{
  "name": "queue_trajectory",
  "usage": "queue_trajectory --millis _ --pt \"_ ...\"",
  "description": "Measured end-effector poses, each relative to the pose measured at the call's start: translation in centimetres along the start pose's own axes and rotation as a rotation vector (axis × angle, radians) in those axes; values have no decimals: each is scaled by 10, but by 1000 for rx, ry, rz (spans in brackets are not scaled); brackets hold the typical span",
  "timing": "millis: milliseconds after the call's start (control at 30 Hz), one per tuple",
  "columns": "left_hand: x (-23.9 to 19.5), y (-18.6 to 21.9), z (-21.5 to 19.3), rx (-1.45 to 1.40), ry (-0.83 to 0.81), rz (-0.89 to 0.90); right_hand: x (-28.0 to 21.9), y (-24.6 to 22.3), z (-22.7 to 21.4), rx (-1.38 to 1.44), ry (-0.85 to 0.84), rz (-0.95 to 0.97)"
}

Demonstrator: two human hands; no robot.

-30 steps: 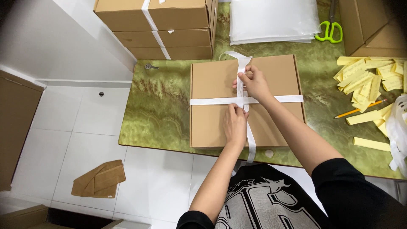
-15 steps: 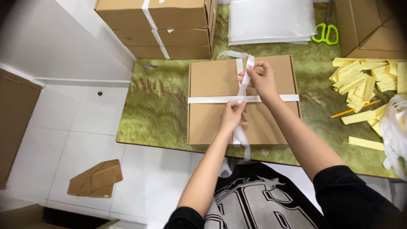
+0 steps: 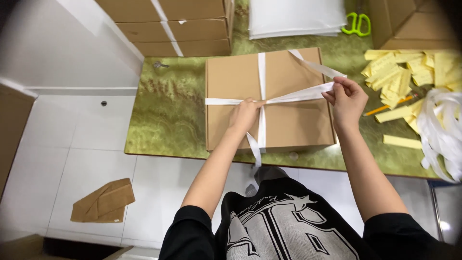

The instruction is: The person closes a cardboard box containing a wrapped item, then ties a white ribbon around it to form a bow. They then write on a yellow sticky note with a pencil and place the note on the box.

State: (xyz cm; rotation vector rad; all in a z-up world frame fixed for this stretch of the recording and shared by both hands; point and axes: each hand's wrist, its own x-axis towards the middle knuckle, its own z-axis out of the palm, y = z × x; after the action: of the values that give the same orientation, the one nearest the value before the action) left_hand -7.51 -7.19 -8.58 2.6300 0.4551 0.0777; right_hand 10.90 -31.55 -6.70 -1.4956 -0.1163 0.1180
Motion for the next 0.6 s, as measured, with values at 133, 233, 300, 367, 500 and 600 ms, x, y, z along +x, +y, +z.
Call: queue_trajectory --millis 133,233,300,367,500,600 --pt "-5 0 11 170 -64 32 -15 14 -48 -82 30 -34" --pt "-3 -5 20 211 -46 58 -30 -1 -79 -429 80 -78" --pt "-2 -2 19 180 -67 43 -22 12 -93 -486 83 -122" --pt "-1 -2 20 150 -85 22 -19 17 -91 -541 79 -167" --pt "3 -6 30 182 -66 23 -12 31 -47 -895 -126 -460" --pt "4 -5 32 211 -50 37 -21 19 -5 -1025 -358 -467"
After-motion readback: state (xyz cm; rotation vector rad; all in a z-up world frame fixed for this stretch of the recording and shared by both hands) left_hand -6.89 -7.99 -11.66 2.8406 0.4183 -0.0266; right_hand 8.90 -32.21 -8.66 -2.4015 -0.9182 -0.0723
